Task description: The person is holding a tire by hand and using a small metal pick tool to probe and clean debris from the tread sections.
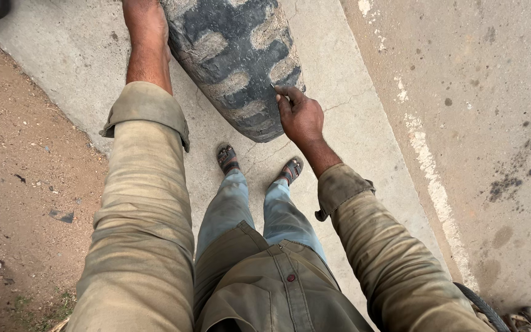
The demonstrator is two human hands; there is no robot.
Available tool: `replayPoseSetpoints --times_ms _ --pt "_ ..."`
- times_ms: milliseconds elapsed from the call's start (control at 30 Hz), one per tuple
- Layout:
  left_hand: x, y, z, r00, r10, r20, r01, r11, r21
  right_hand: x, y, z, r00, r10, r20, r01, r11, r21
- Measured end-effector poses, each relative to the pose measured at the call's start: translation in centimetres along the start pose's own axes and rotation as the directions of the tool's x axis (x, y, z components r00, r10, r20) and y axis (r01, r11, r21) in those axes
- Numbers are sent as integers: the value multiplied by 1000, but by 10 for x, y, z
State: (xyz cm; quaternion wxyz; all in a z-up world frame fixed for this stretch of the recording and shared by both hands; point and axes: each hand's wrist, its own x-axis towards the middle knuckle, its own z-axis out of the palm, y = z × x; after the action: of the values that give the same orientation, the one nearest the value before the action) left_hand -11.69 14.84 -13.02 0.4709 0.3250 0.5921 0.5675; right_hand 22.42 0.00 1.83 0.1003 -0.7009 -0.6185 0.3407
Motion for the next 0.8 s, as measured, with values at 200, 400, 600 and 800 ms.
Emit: replayPoseSetpoints --times_ms 200,400,600,800 --pt "-17 20 -2 997 -37 -68 41 997 59 15 -21 8 999 -26 -43 27 1000 16" --pt "-95 65 23 958 -264 -114 282 940 194 27 -42 8 998 38 -54 -37 999 19" --pt "-150 72 62 986 -154 -71 169 853 494 43 -57 6 996 55 -66 -51 997 63" --pt "-130 67 60 996 -53 -73 86 797 598 59 -73 3 997 62 -48 -58 995 82"
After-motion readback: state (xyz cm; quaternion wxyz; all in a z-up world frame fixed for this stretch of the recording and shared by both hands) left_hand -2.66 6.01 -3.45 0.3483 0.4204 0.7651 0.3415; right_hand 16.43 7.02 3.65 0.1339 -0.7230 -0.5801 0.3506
